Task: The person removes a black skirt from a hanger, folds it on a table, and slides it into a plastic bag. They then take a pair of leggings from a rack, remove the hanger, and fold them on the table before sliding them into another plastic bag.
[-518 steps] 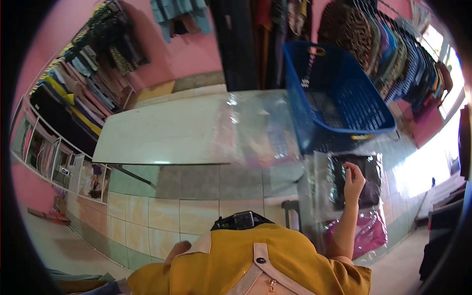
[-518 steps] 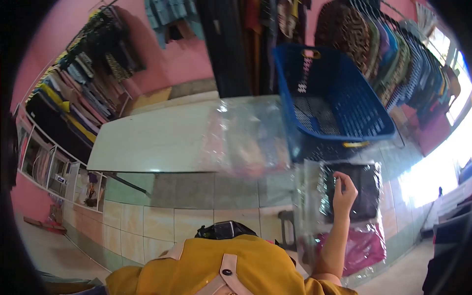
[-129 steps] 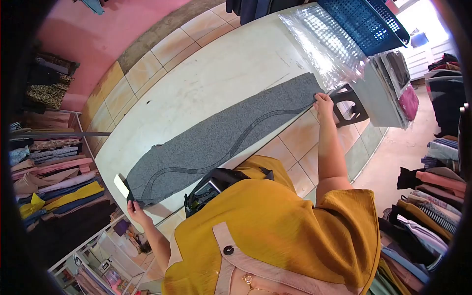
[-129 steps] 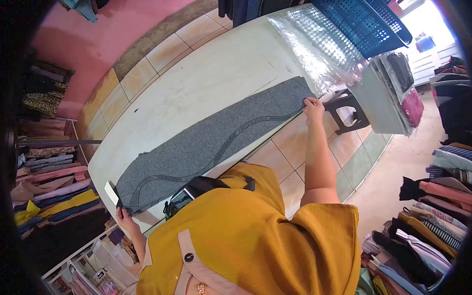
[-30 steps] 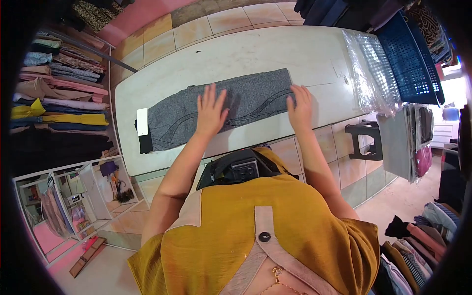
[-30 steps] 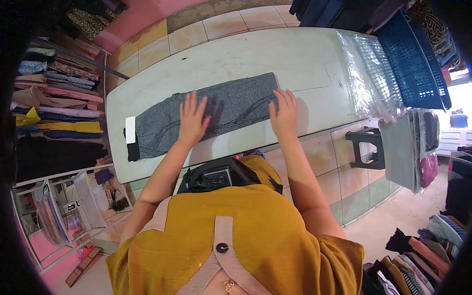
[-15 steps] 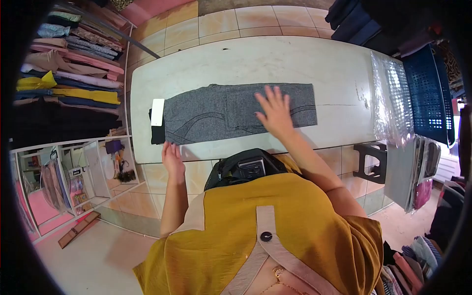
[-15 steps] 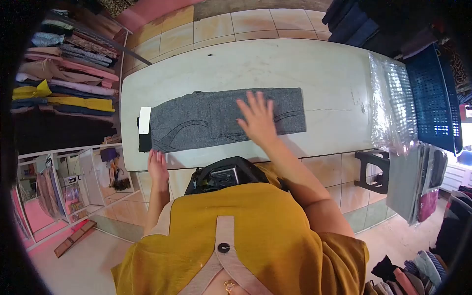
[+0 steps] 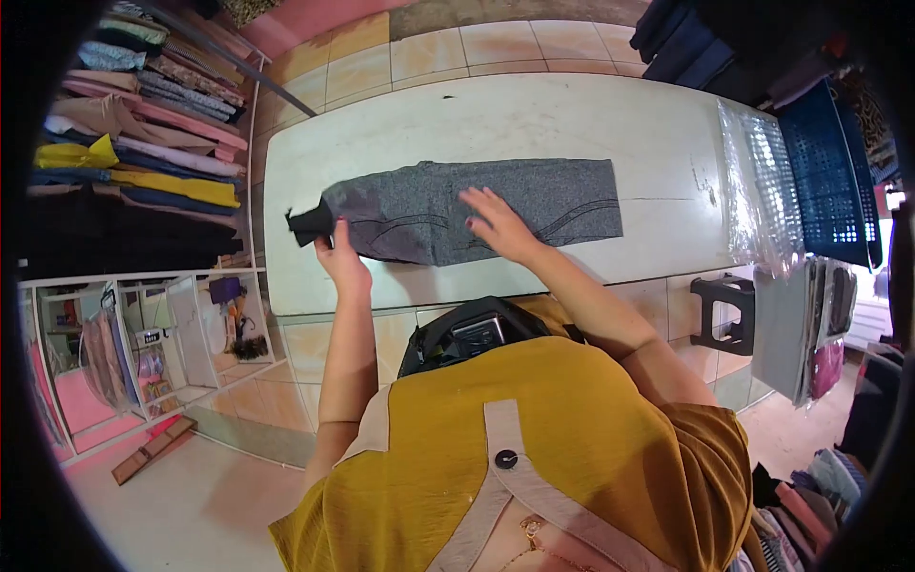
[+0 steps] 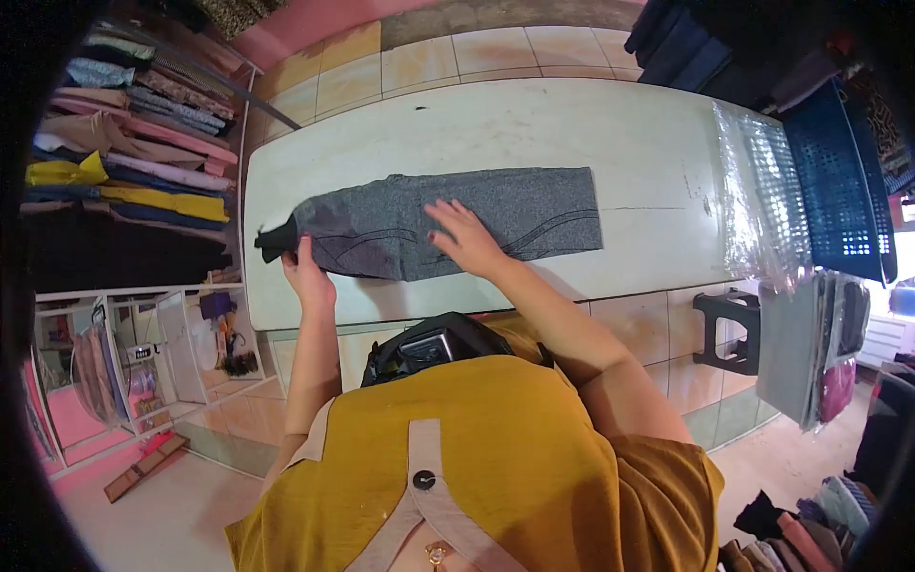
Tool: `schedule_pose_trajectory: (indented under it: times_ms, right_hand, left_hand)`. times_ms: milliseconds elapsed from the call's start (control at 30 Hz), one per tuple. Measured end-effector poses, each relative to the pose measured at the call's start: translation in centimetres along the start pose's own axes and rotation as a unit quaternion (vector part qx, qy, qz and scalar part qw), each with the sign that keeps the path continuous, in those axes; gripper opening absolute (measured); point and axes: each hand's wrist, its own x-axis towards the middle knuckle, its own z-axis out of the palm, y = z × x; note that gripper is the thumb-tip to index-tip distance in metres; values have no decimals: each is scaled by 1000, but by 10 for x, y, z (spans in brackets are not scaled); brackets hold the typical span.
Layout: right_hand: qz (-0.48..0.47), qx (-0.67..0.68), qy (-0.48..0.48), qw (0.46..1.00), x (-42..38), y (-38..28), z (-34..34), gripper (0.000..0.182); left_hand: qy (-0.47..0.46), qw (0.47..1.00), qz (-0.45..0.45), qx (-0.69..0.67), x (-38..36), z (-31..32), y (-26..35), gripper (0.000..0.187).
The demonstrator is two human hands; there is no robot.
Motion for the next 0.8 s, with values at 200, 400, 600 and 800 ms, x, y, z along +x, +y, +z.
schedule_pose_trajectory:
  times_ms: [200, 400, 600, 800]
  right_hand:
    - [144, 580, 115, 793, -32, -31, -91, 70]
    - [287, 565, 203, 746, -86, 43, -107, 66]
    - [270, 407, 243, 838, -72, 31, -101, 39]
    - [256, 356, 265, 859, -94, 45, -103, 33]
  left_hand:
    - [-463, 727, 350, 366, -68, 75, 7, 50]
    - [-554, 499, 351, 566, -61, 57, -57, 78]
    - [-548, 464, 337, 609, -51, 51, -67, 71]
    - [-446, 633, 345, 531, -1, 100, -69, 57]
